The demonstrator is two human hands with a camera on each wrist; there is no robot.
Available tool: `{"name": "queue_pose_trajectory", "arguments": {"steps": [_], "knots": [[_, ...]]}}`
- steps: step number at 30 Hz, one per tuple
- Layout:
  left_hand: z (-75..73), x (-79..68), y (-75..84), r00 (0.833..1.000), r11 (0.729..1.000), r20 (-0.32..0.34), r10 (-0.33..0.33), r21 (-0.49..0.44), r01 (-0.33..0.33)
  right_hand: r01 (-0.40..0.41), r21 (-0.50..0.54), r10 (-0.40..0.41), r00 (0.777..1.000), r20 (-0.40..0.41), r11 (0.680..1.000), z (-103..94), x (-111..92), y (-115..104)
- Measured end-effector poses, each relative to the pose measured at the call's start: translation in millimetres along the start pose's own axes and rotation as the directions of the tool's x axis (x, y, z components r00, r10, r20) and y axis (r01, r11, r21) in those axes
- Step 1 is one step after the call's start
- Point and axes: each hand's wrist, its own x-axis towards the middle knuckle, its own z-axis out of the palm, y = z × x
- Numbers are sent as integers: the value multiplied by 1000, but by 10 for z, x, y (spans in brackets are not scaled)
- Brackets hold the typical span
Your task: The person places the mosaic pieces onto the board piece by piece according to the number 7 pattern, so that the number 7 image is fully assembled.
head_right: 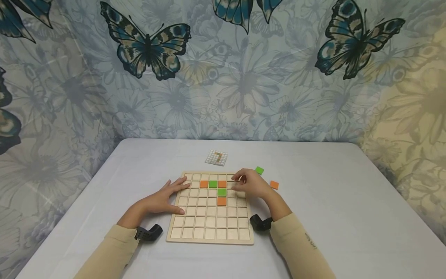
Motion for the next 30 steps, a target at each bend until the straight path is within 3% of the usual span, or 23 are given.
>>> {"name": "queue_pose_trajectory", "arguments": {"steps": [8,17,24,30], "knots": [[1,3,12,1000,1000,-4,0,2,0,-88,-42,83,990,-114,995,-163,28,215],[6,-5,2,1000,1000,-6,-7,1,7,-161,-52,150,973,-177,986,-266,104,336],[7,-5,-1,1000,1000,-4,-10,4,10,-288,10,282,932,-227,958,-333,106,412],[13,11,-20,1000,1000,-8,-11,0,11,-310,-39,285,910,-300,950,-371,110,506]]}}
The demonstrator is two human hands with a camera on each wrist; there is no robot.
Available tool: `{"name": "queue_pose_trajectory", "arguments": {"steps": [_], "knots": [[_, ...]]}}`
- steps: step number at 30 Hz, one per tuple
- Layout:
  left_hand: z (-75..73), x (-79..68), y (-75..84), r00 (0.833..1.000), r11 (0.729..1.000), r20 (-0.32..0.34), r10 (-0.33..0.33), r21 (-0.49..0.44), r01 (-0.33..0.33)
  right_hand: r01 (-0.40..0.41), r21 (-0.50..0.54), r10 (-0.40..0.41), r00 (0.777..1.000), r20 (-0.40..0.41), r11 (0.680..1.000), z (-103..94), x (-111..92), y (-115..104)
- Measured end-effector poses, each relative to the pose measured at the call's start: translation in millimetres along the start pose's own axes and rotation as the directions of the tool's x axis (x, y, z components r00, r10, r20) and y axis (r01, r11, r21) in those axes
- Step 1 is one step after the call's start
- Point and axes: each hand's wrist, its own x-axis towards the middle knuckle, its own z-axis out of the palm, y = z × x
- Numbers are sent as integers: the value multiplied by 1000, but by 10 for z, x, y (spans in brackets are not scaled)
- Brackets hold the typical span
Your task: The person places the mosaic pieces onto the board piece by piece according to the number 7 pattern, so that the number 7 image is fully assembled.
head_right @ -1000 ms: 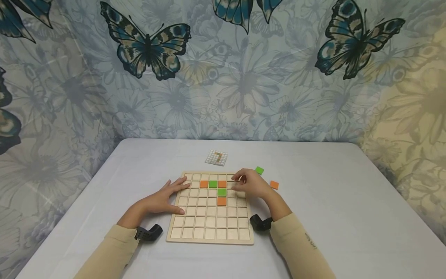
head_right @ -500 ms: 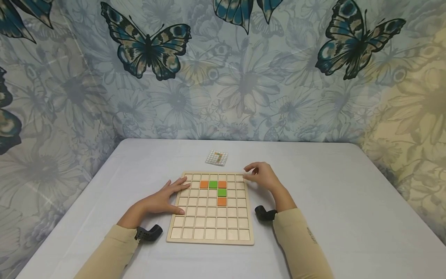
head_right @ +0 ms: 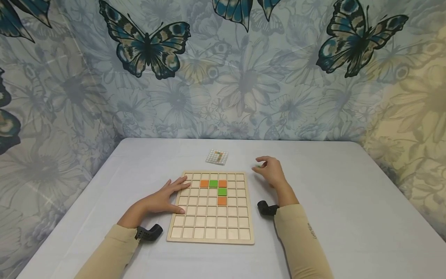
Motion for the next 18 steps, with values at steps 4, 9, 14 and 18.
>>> {"name": "queue_pose_trajectory", "arguments": {"steps": [4,9,14,18], "knots": [[0,8,-10,1000,1000,0,2,4,-2,-38,-13,38,999,-2,999,-29,12,14],[-8,7,-7,1000,1000,1,11,8,-11,-84,-30,84,996,18,996,-41,22,15],[-14,5,5,1000,1000,6,3,1,-3,-119,-49,121,992,27,992,-33,17,38],[-14,1,7,1000,1000,4,-7,2,7,-139,-71,140,990,11,988,-13,14,64]]}}
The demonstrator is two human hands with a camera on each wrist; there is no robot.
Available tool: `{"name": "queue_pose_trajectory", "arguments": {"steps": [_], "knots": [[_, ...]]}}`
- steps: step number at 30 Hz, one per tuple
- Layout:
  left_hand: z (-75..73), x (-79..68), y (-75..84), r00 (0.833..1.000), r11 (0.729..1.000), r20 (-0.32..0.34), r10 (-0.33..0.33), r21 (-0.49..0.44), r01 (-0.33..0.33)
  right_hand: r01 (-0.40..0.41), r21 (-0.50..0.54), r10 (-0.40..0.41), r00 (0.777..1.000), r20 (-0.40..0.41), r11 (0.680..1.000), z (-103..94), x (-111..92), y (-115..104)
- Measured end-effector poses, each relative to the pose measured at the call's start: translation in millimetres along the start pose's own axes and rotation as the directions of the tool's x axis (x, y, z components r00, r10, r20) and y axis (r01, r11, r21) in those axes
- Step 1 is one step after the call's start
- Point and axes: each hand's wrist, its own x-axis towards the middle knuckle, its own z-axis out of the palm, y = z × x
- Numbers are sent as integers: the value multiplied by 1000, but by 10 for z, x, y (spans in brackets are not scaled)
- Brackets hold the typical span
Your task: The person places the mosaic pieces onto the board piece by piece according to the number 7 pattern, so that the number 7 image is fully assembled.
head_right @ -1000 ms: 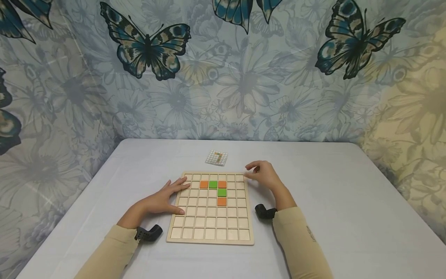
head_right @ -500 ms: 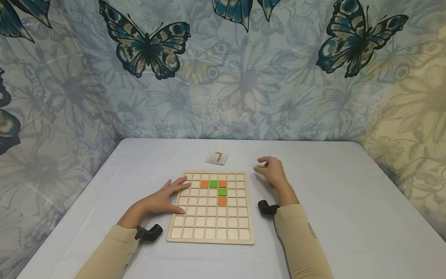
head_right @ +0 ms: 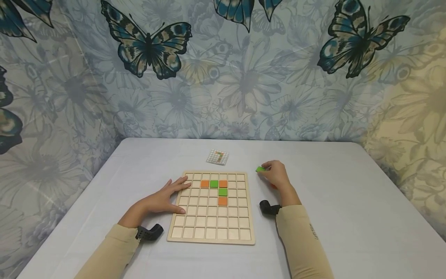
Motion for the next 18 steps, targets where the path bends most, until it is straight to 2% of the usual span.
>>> {"name": "queue_pose_trajectory", "arguments": {"steps": [18], "knots": [[0,-13,19,1000,1000,-2,18,-5,-18,-8,34,9,1000,-29,999,20,-5,84]]}}
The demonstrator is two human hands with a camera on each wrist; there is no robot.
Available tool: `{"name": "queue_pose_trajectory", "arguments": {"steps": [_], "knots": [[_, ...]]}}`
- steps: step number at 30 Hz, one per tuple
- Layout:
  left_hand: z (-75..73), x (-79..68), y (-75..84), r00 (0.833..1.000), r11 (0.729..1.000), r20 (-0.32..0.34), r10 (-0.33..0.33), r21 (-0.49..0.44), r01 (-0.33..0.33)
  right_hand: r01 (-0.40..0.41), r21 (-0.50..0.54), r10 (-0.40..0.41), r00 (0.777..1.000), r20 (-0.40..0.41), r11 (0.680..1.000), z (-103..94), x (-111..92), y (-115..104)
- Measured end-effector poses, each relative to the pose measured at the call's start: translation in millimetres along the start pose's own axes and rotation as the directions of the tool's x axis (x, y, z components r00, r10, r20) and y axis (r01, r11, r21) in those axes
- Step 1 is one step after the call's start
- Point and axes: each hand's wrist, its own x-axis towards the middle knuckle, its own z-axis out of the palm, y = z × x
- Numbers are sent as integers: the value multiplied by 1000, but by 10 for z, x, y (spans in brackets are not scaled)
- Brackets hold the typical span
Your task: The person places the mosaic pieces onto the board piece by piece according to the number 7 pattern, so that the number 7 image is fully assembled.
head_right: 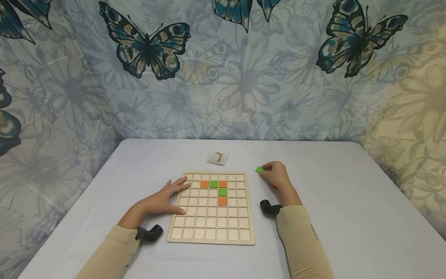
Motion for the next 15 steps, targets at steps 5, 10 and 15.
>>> {"name": "queue_pose_trajectory", "arguments": {"steps": [5,10,15], "knots": [[-15,-5,4,1000,1000,2,-16,6,16,12,-12,-12,1000,-12,1000,18,5,-14],[-8,13,-1,1000,1000,7,-9,16,9,25,-25,-26,1000,-12,999,25,0,-23],[3,17,-19,1000,1000,10,-11,29,10,54,-36,-54,999,4,998,18,-3,-39]]}}
